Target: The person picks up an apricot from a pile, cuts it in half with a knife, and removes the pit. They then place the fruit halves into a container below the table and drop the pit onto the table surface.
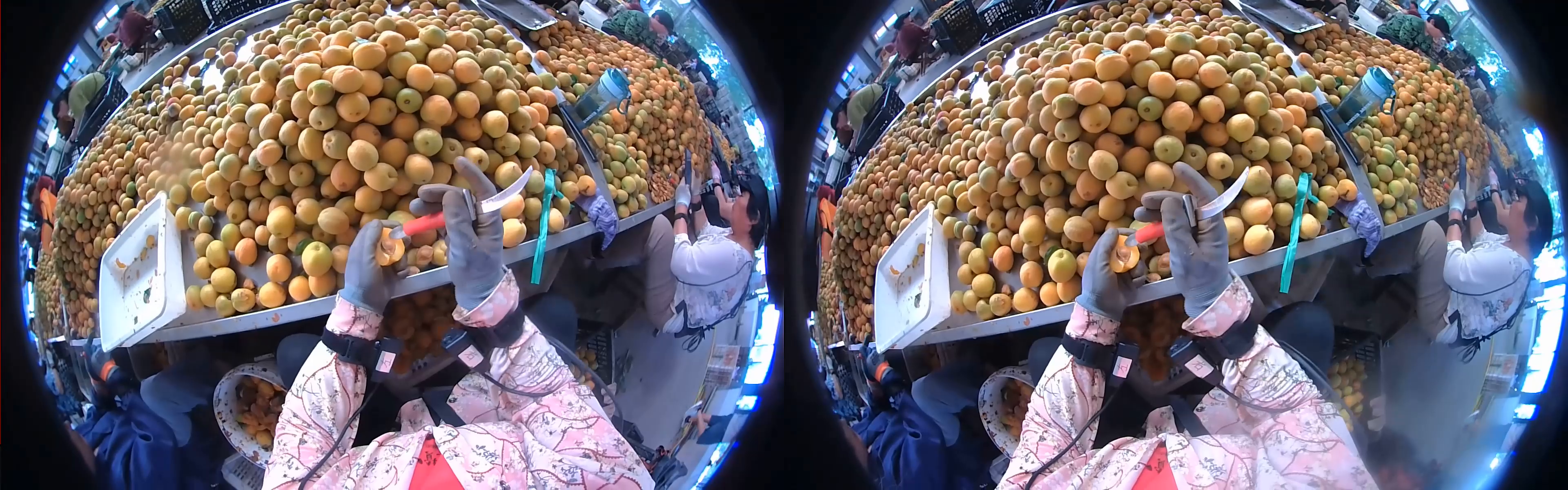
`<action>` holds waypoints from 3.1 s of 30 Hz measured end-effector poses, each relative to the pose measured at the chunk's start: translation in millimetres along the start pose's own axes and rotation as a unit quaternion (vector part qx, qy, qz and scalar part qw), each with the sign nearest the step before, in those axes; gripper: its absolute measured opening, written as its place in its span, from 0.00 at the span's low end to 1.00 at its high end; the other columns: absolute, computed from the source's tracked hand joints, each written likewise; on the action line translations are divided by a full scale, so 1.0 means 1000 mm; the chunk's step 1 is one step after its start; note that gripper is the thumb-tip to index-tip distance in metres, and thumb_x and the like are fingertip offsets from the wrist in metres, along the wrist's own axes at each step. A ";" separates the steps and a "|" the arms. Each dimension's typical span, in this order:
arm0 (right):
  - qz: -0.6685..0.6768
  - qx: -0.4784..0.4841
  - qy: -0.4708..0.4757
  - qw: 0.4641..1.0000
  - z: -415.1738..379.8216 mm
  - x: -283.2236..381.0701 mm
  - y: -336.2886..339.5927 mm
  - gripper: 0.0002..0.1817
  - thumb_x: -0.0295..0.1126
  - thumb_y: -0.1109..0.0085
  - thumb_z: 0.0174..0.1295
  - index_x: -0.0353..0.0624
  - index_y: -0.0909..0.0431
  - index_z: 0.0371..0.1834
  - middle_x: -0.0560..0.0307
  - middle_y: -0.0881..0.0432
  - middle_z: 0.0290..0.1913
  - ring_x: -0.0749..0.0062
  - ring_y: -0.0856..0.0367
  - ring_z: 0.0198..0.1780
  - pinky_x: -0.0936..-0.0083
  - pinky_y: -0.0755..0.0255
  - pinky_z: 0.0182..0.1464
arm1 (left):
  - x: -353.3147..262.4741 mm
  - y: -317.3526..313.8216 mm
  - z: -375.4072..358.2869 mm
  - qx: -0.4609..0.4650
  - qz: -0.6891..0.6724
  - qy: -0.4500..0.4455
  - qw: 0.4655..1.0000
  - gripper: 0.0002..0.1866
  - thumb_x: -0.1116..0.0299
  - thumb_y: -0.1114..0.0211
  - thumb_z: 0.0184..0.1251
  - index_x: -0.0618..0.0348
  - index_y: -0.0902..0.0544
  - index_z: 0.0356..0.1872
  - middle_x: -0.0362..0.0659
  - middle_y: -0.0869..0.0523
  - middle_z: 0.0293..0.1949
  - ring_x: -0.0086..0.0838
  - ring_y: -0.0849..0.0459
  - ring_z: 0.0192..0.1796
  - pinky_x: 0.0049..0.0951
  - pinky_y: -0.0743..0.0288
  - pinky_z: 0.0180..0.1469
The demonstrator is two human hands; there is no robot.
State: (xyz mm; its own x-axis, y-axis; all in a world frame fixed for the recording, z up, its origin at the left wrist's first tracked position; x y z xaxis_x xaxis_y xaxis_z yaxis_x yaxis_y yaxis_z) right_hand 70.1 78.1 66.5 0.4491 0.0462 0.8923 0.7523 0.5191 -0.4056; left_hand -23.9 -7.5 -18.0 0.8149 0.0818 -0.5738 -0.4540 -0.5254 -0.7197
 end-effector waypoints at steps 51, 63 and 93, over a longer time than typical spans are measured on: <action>0.025 -0.191 -0.240 0.951 -0.031 -0.044 0.006 0.16 0.44 0.47 0.66 0.41 0.26 0.31 0.62 0.25 0.24 0.80 0.28 0.17 0.82 0.30 0.21 | 0.000 -0.010 0.002 -0.011 0.547 -0.386 0.742 0.10 0.73 0.52 0.67 0.63 0.26 0.46 0.45 0.26 0.38 0.31 0.26 0.38 0.26 0.30 0.40; -0.362 0.231 0.017 0.903 -0.032 -0.006 0.024 0.14 0.37 0.46 0.67 0.40 0.22 0.49 0.64 0.23 0.34 0.82 0.25 0.34 0.84 0.31 0.35 | 0.007 0.004 0.009 -0.005 0.211 -0.203 0.956 0.18 0.56 0.56 0.76 0.59 0.24 0.47 0.38 0.22 0.37 0.20 0.23 0.36 0.21 0.26 0.39; 0.144 -0.155 -0.296 0.932 -0.020 -0.060 0.028 0.21 0.47 0.48 0.67 0.41 0.27 0.51 0.63 0.26 0.25 0.80 0.25 0.20 0.76 0.23 0.27 | 0.010 -0.002 -0.001 -0.048 0.186 -0.125 0.973 0.12 0.63 0.54 0.74 0.58 0.27 0.47 0.41 0.23 0.37 0.22 0.24 0.31 0.23 0.27 0.31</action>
State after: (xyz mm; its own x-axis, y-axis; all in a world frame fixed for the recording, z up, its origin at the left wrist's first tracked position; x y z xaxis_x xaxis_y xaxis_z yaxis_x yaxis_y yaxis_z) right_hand 74.0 73.1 -2.2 0.3786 0.6551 0.6538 0.7857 0.1459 -0.6011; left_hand -14.8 -6.2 -22.2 0.4811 0.0680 -0.8740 -0.6551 -0.6346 -0.4100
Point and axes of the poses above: each hand's wrist, its own z-axis towards the middle knuckle, its own y-axis out of the back of the hand, x = y × z, the point moved 3 cm from there along z, towards the middle knuckle
